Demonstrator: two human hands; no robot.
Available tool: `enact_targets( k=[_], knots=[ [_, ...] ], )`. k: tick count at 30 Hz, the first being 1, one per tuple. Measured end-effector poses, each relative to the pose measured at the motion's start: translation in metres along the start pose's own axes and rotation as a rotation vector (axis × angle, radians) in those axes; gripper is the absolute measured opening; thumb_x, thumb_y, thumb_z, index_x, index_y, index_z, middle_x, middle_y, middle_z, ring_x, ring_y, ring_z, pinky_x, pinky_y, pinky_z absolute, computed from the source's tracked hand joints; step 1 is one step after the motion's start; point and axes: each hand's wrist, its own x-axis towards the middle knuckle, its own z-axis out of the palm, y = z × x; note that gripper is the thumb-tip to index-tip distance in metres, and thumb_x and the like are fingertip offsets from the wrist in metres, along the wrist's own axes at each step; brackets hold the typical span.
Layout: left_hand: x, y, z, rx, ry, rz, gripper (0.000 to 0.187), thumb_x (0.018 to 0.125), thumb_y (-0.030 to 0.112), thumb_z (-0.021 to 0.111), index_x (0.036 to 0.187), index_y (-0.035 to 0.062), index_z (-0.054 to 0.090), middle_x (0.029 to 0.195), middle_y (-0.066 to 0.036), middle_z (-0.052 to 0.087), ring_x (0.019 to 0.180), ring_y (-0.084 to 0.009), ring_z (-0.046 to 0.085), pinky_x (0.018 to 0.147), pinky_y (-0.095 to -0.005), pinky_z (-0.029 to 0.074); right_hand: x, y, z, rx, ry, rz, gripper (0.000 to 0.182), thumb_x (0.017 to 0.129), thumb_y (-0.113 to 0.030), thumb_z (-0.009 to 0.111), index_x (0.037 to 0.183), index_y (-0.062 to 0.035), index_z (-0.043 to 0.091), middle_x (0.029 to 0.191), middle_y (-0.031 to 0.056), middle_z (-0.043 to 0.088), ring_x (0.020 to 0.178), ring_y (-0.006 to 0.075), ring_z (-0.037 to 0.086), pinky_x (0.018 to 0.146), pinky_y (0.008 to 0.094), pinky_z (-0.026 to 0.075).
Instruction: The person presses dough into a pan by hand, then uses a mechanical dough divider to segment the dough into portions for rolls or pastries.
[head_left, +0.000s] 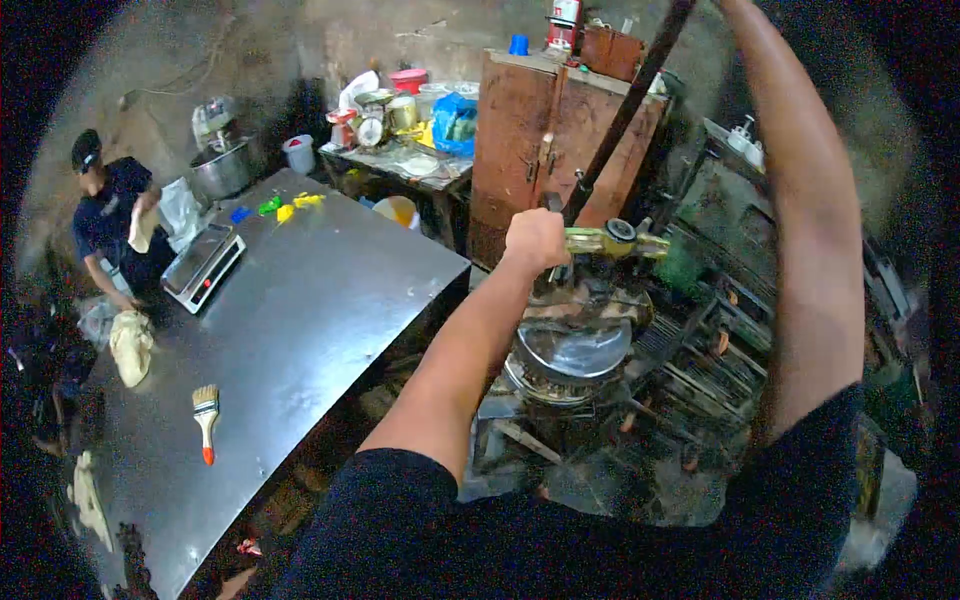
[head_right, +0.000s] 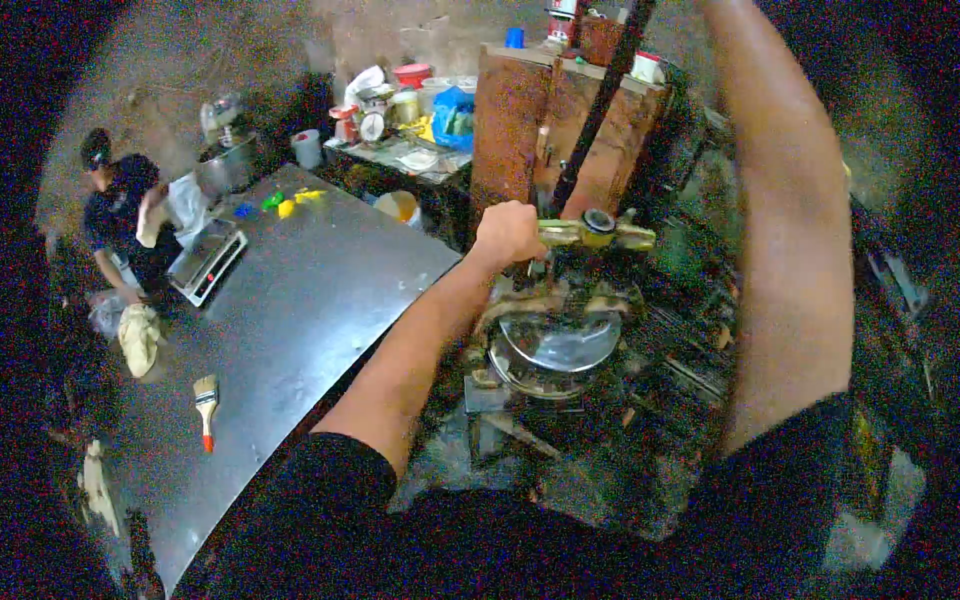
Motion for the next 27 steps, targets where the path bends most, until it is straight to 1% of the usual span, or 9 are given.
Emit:
enact_targets(
  k=[5, 7, 10, 12, 13, 16, 20, 23, 27],
  knots=[
    [0.014, -0.03, 0.013, -0.05, 0.019, 0.067, 0.038, 0.063, 0.036, 0.076, 0.086, 0.0062, 0.071, 0.089, -0.013, 0.069, 0.085, -0.0268, 0.068, 0.075, -0.0374, 0.055, -0.04, -0.097, -0.195, -0.634, -0.722, -0.194, 0.041, 0.071, -0.037, 0.066, 0.082, 0.0027, 0.068, 0.079, 0.0252, 0.064, 0.076, 0.0415, 0.063, 0.068, 0.0436, 0.051],
    [0.022, -0.031, 0.023, -0.053, 0.022, 0.07, 0.047, 0.061, 0.045, 0.078, 0.085, 0.0055, 0.071, 0.088, -0.013, 0.069, 0.086, -0.0262, 0.068, 0.074, -0.0373, 0.055, -0.059, -0.107, -0.246, -0.784, -1.017, -0.185, 0.041, 0.077, -0.037, 0.065, 0.091, 0.0014, 0.067, 0.078, 0.0212, 0.066, 0.07, 0.0363, 0.064, 0.064, 0.0417, 0.051],
    [0.029, -0.025, 0.026, -0.028, -0.017, 0.098, 0.064, 0.062, 0.062, 0.073, 0.089, 0.0039, 0.071, 0.092, -0.016, 0.069, 0.088, -0.0287, 0.067, 0.076, -0.0387, 0.053, -0.12, -0.072, -0.301, -0.556, -1.665, 0.479, 0.055, 0.075, -0.008, 0.066, 0.127, -0.0083, 0.048, 0.1, 0.0141, 0.06, 0.079, 0.0258, 0.064, 0.064, 0.0357, 0.053],
    [0.041, -0.011, 0.015, -0.074, -0.137, 0.029, 0.079, 0.069, 0.076, 0.057, 0.093, 0.0014, 0.07, 0.097, -0.02, 0.067, 0.093, -0.0319, 0.066, 0.079, -0.0408, 0.052, -0.193, -0.068, -0.336, -0.346, -1.675, 0.754, 0.059, 0.075, -0.003, 0.062, 0.131, -0.008, 0.044, 0.107, 0.0184, 0.057, 0.084, 0.0288, 0.063, 0.07, 0.0379, 0.053],
    [0.049, -0.014, 0.018, -0.082, -0.187, 0.028, 0.086, 0.07, 0.08, 0.048, 0.094, -0.0002, 0.07, 0.099, -0.022, 0.066, 0.096, -0.0337, 0.064, 0.082, -0.042, 0.05, -0.272, -0.044, -0.377, -0.302, -1.371, 0.465, 0.053, 0.073, -0.008, 0.061, 0.124, -0.0084, 0.052, 0.11, 0.0211, 0.059, 0.092, 0.0361, 0.061, 0.083, 0.0431, 0.05],
    [0.058, -0.004, 0.023, -0.171, -0.174, -0.079, 0.097, 0.079, 0.081, 0.027, 0.099, -0.0051, 0.067, 0.103, -0.027, 0.064, 0.102, -0.038, 0.061, 0.088, -0.045, 0.046, -0.336, -0.078, -0.385, -0.11, -1.362, 0.825, 0.03, 0.064, -0.003, 0.06, 0.094, -0.0023, 0.056, 0.078, 0.0215, 0.059, 0.069, 0.0386, 0.06, 0.065, 0.0464, 0.047],
    [0.097, -0.01, 0.05, -0.114, -0.04, -0.051, 0.093, 0.087, 0.071, 0.019, 0.101, -0.0082, 0.065, 0.102, -0.032, 0.061, 0.102, -0.0413, 0.06, 0.09, -0.0473, 0.044, -0.32, -0.053, -0.366, -0.011, -1.457, 0.964, 0.022, 0.063, -0.002, 0.059, 0.084, -0.0014, 0.051, 0.066, 0.0208, 0.055, 0.068, 0.0394, 0.059, 0.064, 0.0466, 0.046],
    [0.138, -0.016, 0.08, -0.06, -0.093, -0.025, 0.09, 0.089, 0.069, 0.02, 0.101, -0.0076, 0.065, 0.101, -0.032, 0.062, 0.101, -0.0415, 0.06, 0.089, -0.0475, 0.045, -0.341, -0.033, -0.36, -0.029, -1.417, 0.782, 0.022, 0.063, -0.004, 0.061, 0.084, -0.0034, 0.053, 0.062, 0.0187, 0.053, 0.059, 0.0372, 0.055, 0.061, 0.045, 0.046],
    [0.144, -0.002, 0.095, 0.02, -0.062, -0.063, 0.084, 0.091, 0.065, 0.023, 0.101, -0.0065, 0.066, 0.101, -0.029, 0.063, 0.098, -0.0411, 0.06, 0.087, -0.0476, 0.046, -0.466, -0.025, -0.378, -0.159, -1.397, 1.099, 0.024, 0.068, -0.015, 0.071, 0.087, -0.0092, 0.058, 0.06, 0.015, 0.052, 0.054, 0.0333, 0.055, 0.054, 0.0424, 0.046]
  ],
)
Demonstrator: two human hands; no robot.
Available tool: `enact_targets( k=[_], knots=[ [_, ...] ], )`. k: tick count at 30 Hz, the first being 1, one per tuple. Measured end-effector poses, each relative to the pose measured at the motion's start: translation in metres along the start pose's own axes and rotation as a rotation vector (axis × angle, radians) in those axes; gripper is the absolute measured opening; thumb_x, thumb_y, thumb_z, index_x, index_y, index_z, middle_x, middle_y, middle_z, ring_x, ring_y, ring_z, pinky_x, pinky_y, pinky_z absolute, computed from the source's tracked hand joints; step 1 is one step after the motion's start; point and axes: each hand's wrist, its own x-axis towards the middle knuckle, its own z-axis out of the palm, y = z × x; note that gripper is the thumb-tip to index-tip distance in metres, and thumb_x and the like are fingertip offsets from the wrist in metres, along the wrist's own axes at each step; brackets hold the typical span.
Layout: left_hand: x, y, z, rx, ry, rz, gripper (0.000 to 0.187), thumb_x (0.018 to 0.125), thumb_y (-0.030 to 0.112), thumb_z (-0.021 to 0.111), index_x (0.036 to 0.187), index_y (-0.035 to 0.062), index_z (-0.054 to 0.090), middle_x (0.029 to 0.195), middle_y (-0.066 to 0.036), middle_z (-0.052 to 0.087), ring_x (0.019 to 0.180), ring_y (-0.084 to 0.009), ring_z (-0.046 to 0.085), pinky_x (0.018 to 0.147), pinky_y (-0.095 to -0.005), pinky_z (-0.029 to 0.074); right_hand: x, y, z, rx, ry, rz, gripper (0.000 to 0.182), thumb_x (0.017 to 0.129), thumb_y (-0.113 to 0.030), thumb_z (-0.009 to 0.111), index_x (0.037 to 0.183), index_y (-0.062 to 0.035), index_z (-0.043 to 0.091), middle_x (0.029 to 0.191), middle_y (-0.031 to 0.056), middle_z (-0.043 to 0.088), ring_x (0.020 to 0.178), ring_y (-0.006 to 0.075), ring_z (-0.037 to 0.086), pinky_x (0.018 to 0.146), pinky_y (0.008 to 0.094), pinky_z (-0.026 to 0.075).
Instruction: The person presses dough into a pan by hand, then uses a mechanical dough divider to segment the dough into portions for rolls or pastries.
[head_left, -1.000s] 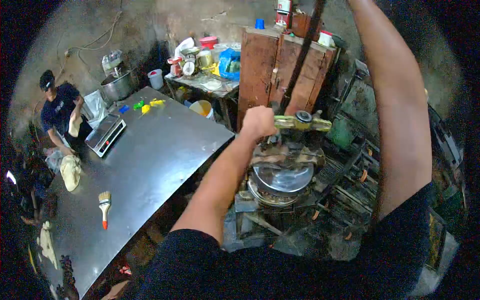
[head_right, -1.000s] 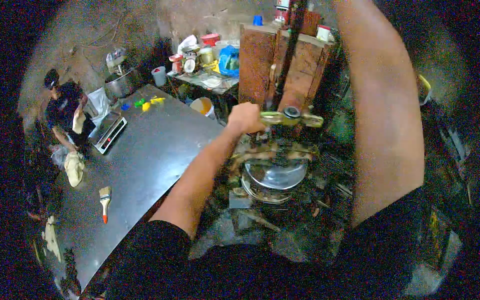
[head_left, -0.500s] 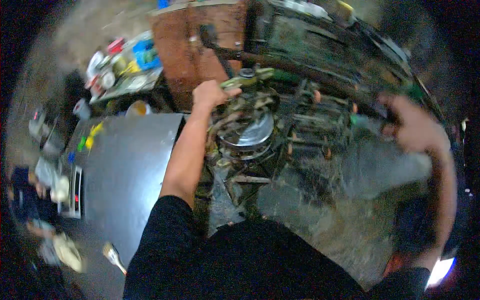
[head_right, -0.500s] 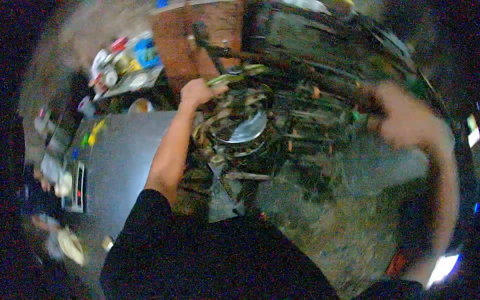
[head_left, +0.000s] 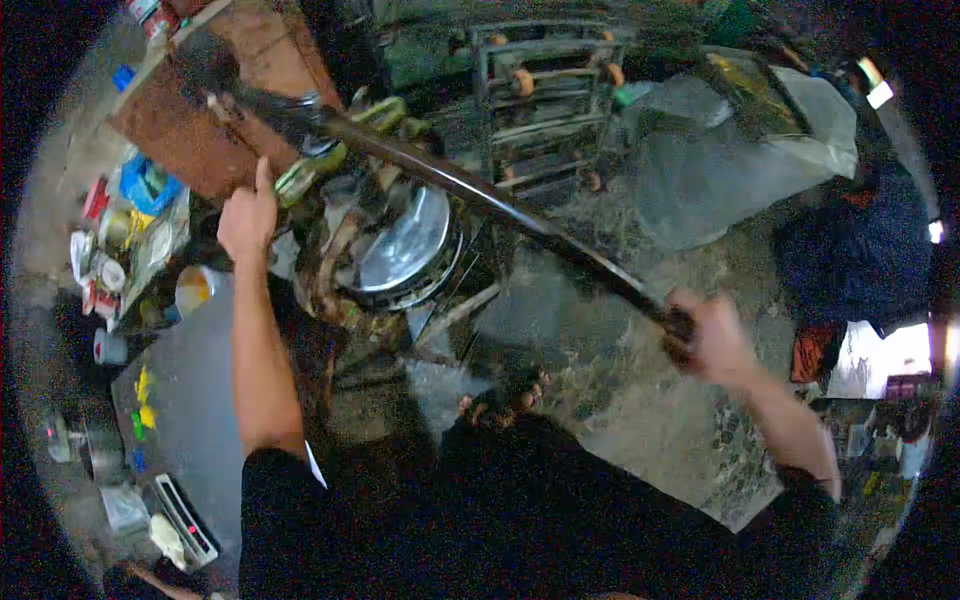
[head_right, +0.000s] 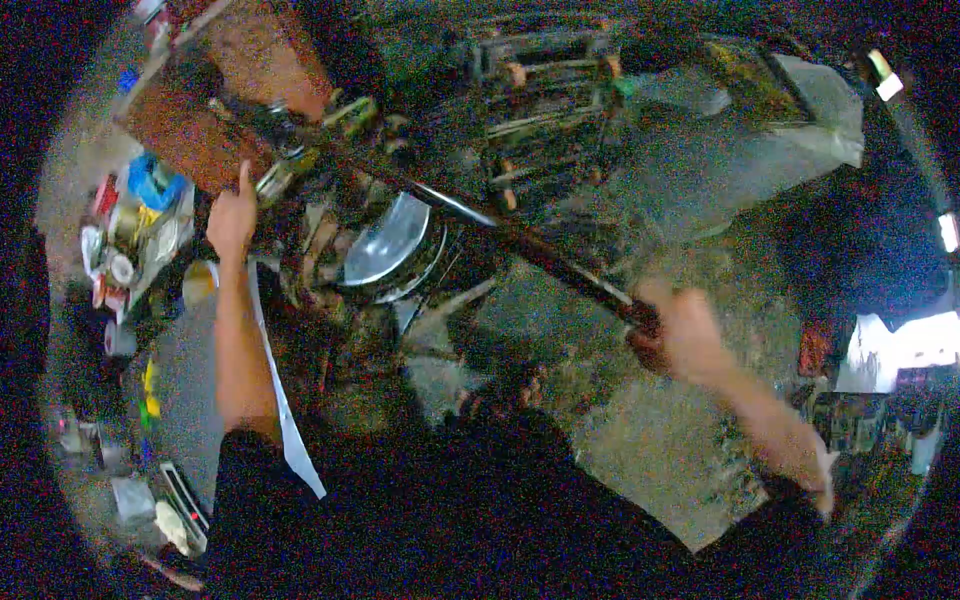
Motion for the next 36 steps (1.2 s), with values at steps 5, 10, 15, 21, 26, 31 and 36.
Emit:
enact_targets(
  k=[5, 10, 15, 21, 26, 31, 36],
  knots=[
    [-0.016, -0.006, -0.009, -0.021, -0.005, 0.001, 0.08, 0.091, 0.063, 0.024, 0.1, -0.0047, 0.066, 0.102, -0.028, 0.063, 0.097, -0.0414, 0.06, 0.086, -0.0474, 0.046, 0.009, 0.058, 0.118, -0.032, 0.063, -0.223, 0.041, 0.066, -0.02, 0.072, 0.094, 0.0028, 0.054, 0.07, 0.0203, 0.056, 0.06, 0.0373, 0.055, 0.055, 0.045, 0.046],
    [-0.003, -0.017, 0.011, -0.015, 0.044, 0.09, 0.077, 0.092, 0.06, 0.026, 0.097, -0.0038, 0.067, 0.099, -0.027, 0.064, 0.097, -0.0413, 0.06, 0.086, -0.0481, 0.045, -0.009, -0.027, -0.023, -0.004, -0.205, -0.083, 0.044, 0.067, -0.021, 0.069, 0.101, 0.0012, 0.053, 0.075, 0.0234, 0.058, 0.072, 0.0413, 0.057, 0.065, 0.0477, 0.049],
    [-0.01, 0.009, -0.007, -0.016, 0.046, -0.036, 0.073, 0.091, 0.059, 0.029, 0.099, -0.0037, 0.067, 0.102, -0.027, 0.063, 0.1, -0.0414, 0.059, 0.087, -0.0479, 0.045, 0.018, -0.008, -0.017, -0.078, -0.096, -0.157, 0.029, 0.068, -0.02, 0.067, 0.085, -0.0012, 0.053, 0.057, 0.0174, 0.05, 0.052, 0.0331, 0.053, 0.053, 0.0423, 0.042],
    [-0.001, 0.0, 0.0, 0.106, -0.114, 0.012, 0.056, 0.092, 0.048, 0.033, 0.107, 0.0031, 0.063, 0.11, -0.024, 0.061, 0.103, -0.041, 0.058, 0.087, -0.049, 0.045, 0.046, 0.116, 0.187, -0.251, 0.244, -0.389, 0.038, 0.067, -0.028, 0.067, 0.093, -0.0026, 0.054, 0.068, 0.0161, 0.053, 0.063, 0.0308, 0.054, 0.065, 0.0457, 0.041],
    [-0.024, -0.016, -0.014, -0.07, -0.022, -0.034, 0.054, 0.09, 0.043, 0.034, 0.096, 0.0006, 0.066, 0.106, -0.023, 0.063, 0.102, -0.0391, 0.059, 0.092, -0.0462, 0.045, 0.019, 0.091, 0.197, -0.014, 0.118, -0.316, 0.047, 0.068, -0.021, 0.065, 0.108, 0.0008, 0.052, 0.076, 0.0129, 0.053, 0.069, 0.0281, 0.05, 0.062, 0.0394, 0.039],
    [-0.029, -0.025, -0.01, -0.127, 0.103, -0.078, 0.056, 0.089, 0.044, 0.037, 0.089, -0.0031, 0.068, 0.095, -0.026, 0.065, 0.096, -0.0401, 0.062, 0.086, -0.0458, 0.048, 0.016, 0.054, 0.156, 0.379, 0.002, -0.143, 0.034, 0.072, -0.014, 0.064, 0.102, -0.0017, 0.054, 0.071, 0.0083, 0.052, 0.061, 0.0206, 0.048, 0.056, 0.0363, 0.038],
    [0.0, -0.02, -0.026, -0.077, 0.063, -0.068, 0.054, 0.089, 0.042, 0.038, 0.092, -0.0027, 0.068, 0.098, -0.026, 0.065, 0.095, -0.0394, 0.062, 0.087, -0.0446, 0.047, 0.027, 0.124, 0.217, 0.426, 0.069, -0.154, 0.024, 0.075, -0.021, 0.065, 0.088, -0.0027, 0.056, 0.07, 0.01, 0.055, 0.059, 0.0226, 0.053, 0.051, 0.0388, 0.042]
  ],
)
